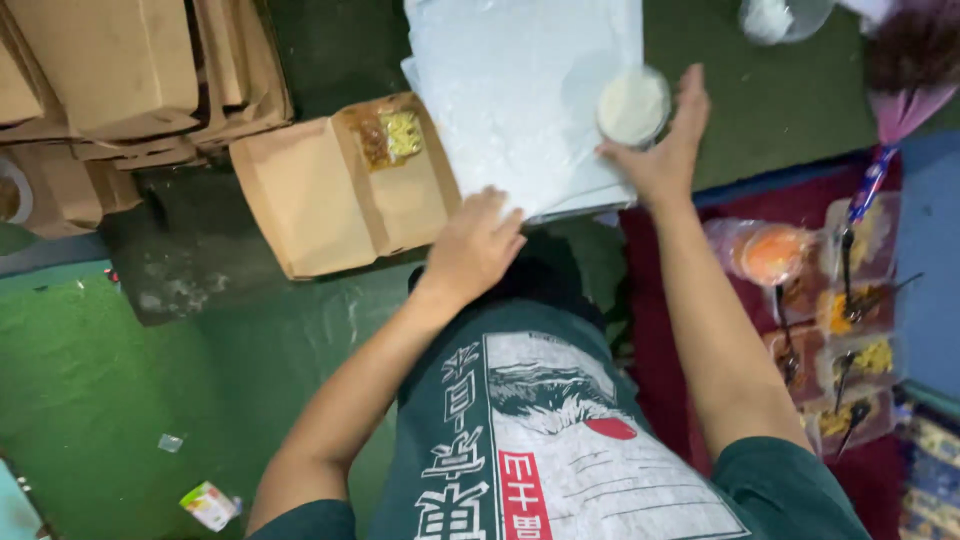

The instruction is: Prepare and assemble a rice-based meal by gathering toppings, wrapping rice, and portioning rice into a cup.

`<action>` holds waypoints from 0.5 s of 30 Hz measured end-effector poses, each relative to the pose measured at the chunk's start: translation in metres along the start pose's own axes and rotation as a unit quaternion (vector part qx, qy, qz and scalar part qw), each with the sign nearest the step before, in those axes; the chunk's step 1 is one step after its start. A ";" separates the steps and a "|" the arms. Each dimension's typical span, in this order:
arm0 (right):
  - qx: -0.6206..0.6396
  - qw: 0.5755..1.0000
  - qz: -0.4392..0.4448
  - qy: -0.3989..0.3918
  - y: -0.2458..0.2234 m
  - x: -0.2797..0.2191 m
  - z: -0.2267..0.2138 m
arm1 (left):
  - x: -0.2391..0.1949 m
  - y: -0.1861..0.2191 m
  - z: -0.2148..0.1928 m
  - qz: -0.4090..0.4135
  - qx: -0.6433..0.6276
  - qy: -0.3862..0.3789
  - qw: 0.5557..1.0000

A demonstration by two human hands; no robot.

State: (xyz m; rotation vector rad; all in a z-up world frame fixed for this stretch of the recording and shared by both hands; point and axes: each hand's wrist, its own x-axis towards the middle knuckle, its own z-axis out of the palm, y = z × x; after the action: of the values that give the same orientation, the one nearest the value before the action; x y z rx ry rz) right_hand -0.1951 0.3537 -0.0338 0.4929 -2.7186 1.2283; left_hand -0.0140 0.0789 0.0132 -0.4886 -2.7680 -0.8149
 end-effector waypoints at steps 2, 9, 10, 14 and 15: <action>-0.009 1.000 -0.004 -0.030 -0.003 0.011 -0.002 | 0.024 0.008 0.026 -0.003 0.074 -0.050 0.996; 0.017 0.999 -0.006 -0.036 -0.001 0.026 0.000 | 0.054 -0.005 0.080 0.001 0.278 -0.062 0.959; 0.019 0.999 -0.011 -0.031 -0.002 0.027 -0.003 | 0.057 -0.002 0.080 0.004 0.283 -0.058 0.957; 0.095 0.995 0.006 0.027 0.004 0.029 -0.010 | 0.061 -0.001 0.094 -0.008 0.216 -0.097 0.972; 0.129 0.990 -0.004 0.050 0.008 0.027 -0.011 | 0.058 -0.001 0.101 0.008 0.232 -0.057 0.971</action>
State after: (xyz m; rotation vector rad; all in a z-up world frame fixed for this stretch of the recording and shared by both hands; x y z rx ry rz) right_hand -0.2234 0.3606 -0.0257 0.4550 -2.4868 1.5664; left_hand -0.0790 0.1496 -0.0534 -0.4745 -2.9170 -0.1211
